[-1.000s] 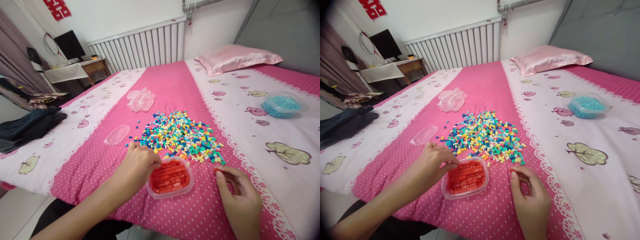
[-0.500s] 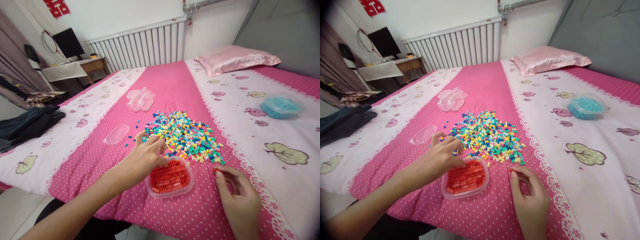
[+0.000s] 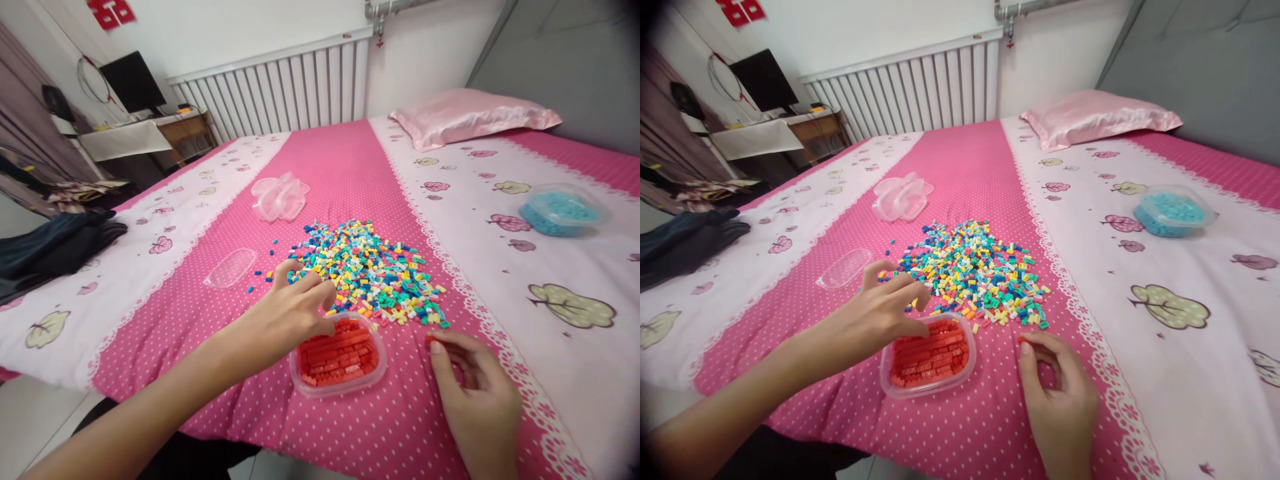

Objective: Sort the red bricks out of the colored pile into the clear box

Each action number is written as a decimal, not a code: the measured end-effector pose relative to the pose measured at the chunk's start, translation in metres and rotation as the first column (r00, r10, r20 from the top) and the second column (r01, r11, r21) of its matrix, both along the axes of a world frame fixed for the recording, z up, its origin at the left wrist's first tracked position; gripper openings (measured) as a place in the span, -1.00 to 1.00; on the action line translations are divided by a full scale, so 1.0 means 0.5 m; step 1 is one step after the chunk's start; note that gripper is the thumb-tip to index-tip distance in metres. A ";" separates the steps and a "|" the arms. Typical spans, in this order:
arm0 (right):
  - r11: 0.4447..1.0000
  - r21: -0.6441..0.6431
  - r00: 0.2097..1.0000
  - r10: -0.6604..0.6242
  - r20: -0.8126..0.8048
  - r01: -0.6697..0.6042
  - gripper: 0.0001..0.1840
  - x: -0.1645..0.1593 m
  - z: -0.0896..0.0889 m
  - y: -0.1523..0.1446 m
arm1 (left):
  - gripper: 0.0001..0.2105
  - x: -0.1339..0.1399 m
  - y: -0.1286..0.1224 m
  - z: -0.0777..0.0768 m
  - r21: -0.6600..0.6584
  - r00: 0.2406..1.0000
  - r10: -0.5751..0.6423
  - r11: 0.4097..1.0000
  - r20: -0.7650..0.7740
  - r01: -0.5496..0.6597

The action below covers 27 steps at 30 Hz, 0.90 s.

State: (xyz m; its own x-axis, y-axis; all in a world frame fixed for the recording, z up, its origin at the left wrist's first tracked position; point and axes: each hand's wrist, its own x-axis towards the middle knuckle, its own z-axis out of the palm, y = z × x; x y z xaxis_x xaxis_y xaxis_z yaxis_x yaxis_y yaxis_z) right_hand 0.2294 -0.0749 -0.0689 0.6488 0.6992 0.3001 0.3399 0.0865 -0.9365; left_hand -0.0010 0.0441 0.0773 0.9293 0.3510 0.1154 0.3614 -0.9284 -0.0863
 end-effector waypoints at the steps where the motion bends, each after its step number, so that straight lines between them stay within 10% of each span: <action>1: 1.000 0.001 1.000 0.003 0.001 -0.003 -0.82 0.000 0.000 0.000 | -0.82 0.000 0.000 0.000 0.002 1.000 -0.001 1.000 -0.005 0.001; 27: 1.000 0.016 1.000 0.002 -0.002 -0.002 -0.84 0.000 -0.001 0.001 | -0.92 -0.012 0.011 0.012 0.042 0.999 -0.045 0.998 0.000 0.045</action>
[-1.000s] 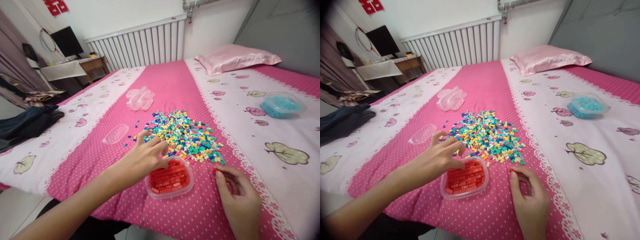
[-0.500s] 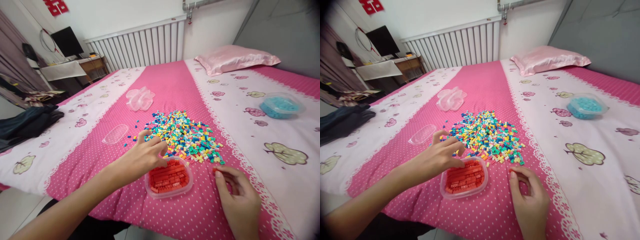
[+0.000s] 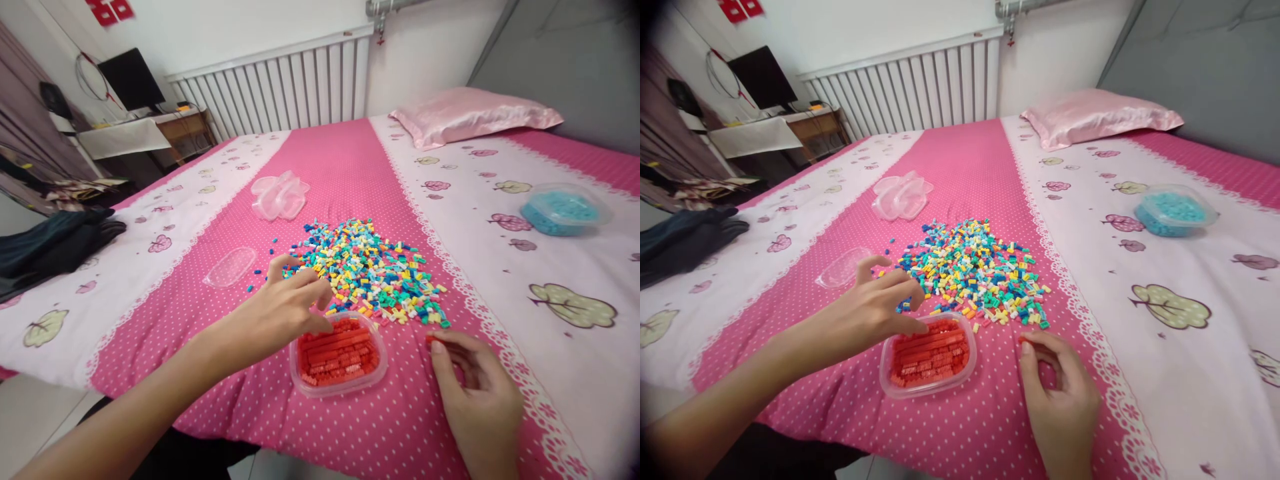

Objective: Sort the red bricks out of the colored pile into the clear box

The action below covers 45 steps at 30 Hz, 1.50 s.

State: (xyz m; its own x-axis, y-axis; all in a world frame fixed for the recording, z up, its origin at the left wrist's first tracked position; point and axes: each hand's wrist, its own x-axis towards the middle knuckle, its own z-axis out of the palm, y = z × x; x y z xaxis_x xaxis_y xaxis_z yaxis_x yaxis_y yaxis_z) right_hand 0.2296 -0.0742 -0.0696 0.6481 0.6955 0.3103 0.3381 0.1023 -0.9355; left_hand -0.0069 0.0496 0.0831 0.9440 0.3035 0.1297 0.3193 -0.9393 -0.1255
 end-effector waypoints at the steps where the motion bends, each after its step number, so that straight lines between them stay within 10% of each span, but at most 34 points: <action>1: 1.000 0.004 1.000 0.002 0.002 -0.002 -0.84 0.000 0.000 0.000 | -0.91 -0.001 -0.001 0.001 -0.006 1.000 0.004 1.000 0.005 -0.004; 21: 0.999 0.039 0.998 0.033 0.055 -0.035 -0.90 0.000 0.006 0.012 | -0.81 0.080 0.023 -0.001 -0.164 0.971 0.074 0.986 0.226 -0.037; 30: 0.996 0.070 0.999 0.050 -0.016 -0.048 -0.88 -0.008 0.020 0.019 | -0.83 0.289 0.121 -0.075 -0.250 0.993 -0.058 0.968 -0.106 0.029; 45: 0.995 0.059 0.996 0.084 -0.020 -0.083 -0.87 -0.005 0.026 0.020 | -0.84 0.298 0.114 -0.083 -0.218 0.972 -0.169 0.967 -0.165 0.132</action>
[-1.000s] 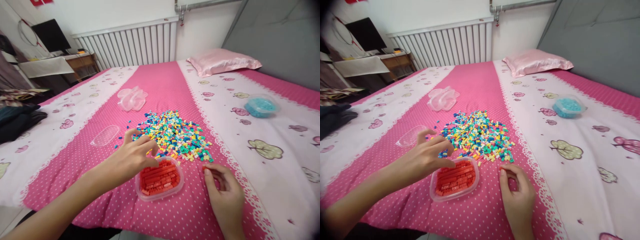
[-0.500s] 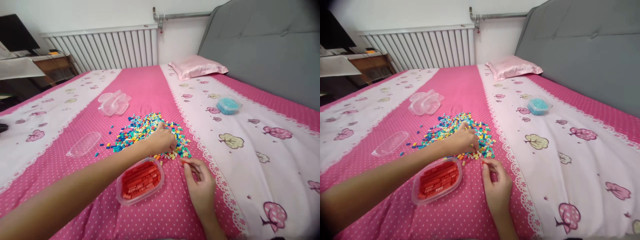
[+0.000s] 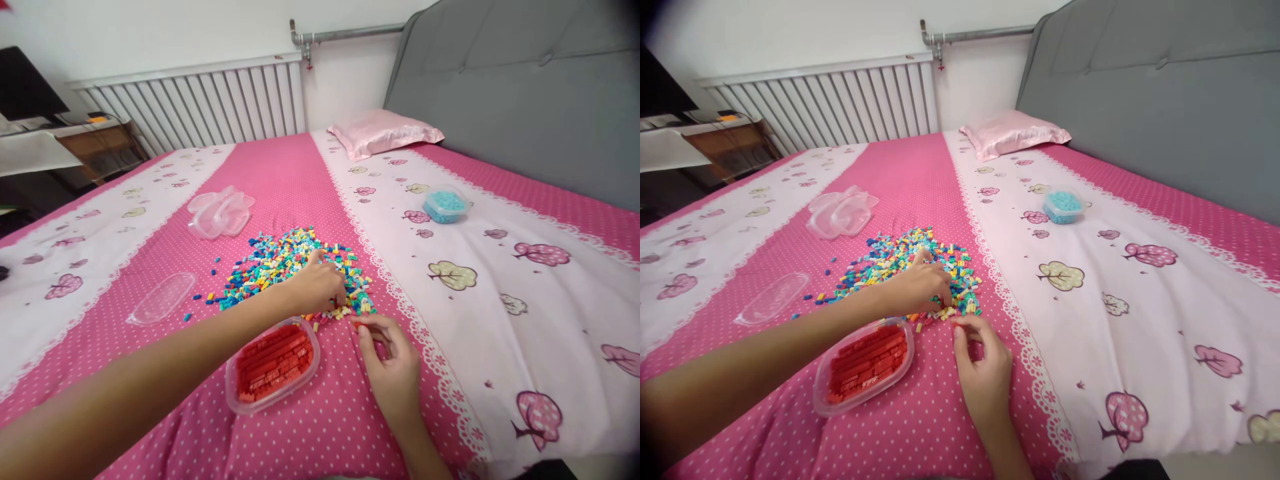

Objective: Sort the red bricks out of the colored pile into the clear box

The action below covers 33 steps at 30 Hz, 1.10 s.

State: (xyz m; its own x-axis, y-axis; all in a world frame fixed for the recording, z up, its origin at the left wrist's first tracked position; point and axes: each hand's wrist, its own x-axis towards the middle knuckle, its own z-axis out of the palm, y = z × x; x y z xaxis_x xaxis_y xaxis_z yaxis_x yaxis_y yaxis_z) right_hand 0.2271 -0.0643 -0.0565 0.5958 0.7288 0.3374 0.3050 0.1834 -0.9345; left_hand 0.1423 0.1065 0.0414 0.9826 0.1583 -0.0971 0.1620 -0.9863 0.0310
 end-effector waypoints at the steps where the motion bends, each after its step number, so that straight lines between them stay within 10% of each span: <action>1: 1.000 -0.004 1.000 0.000 -0.002 0.000 -0.87 0.000 0.000 0.000 | -0.83 0.001 0.000 0.000 -0.010 1.000 0.002 1.000 0.009 -0.002; 9: 0.999 0.034 0.996 -0.021 -0.091 0.024 -0.88 0.000 0.005 -0.001 | -0.90 -0.033 0.033 0.019 -0.203 0.985 0.060 0.979 0.160 -0.027; 15: 0.990 0.096 0.976 0.121 -0.182 -0.105 -0.84 0.033 0.078 0.076 | -0.88 -0.136 0.058 0.048 -0.412 0.929 0.160 0.911 0.333 -0.009; 23: 0.833 0.161 0.830 0.548 -0.108 -0.529 -0.82 -0.008 0.129 0.294 | -0.88 -0.242 0.059 -0.020 -0.512 0.530 0.519 0.841 0.671 -0.174; 33: 0.832 0.137 0.833 0.549 -0.068 -0.537 -0.87 -0.043 0.093 0.258 | -0.94 -0.247 0.023 -0.037 -0.576 0.374 0.566 0.812 0.735 -0.095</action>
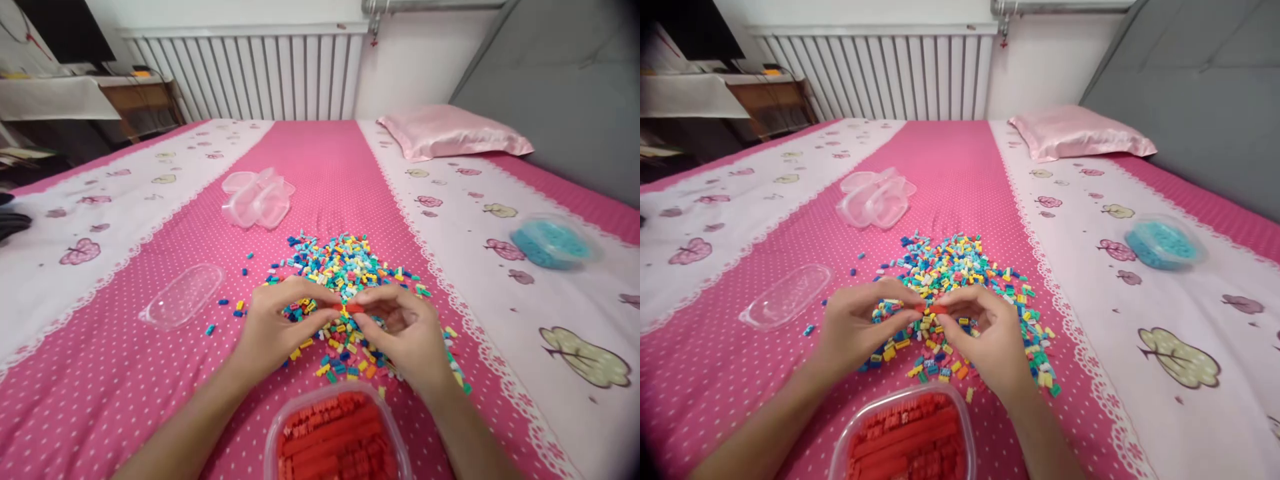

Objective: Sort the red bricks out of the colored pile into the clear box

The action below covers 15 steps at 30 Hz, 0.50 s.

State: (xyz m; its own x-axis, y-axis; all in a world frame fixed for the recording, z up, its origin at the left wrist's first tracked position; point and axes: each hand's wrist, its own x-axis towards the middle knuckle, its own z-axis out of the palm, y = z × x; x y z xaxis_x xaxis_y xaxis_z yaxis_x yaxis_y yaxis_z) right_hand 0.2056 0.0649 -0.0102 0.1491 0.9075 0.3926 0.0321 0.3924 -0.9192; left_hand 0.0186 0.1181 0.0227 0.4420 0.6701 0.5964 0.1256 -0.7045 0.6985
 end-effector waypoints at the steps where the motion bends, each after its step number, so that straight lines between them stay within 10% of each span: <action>1: 1.000 0.000 1.000 -0.010 0.007 0.010 -0.86 0.000 -0.002 -0.002 | -0.94 0.002 -0.003 -0.001 0.036 1.000 -0.022 0.999 -0.003 0.022; 15: 0.996 0.058 0.998 -0.061 -0.002 0.061 -0.85 -0.003 -0.003 -0.016 | -0.81 0.006 -0.017 -0.009 0.095 1.000 0.003 0.995 0.004 -0.004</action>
State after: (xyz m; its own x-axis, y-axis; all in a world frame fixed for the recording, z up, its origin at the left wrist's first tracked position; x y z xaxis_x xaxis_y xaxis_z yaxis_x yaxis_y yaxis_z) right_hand 0.2040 0.0570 -0.0118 0.2037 0.8725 0.4441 0.0570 0.4423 -0.8951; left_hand 0.0215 0.1098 0.0184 0.4373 0.6119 0.6590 0.1257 -0.7672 0.6290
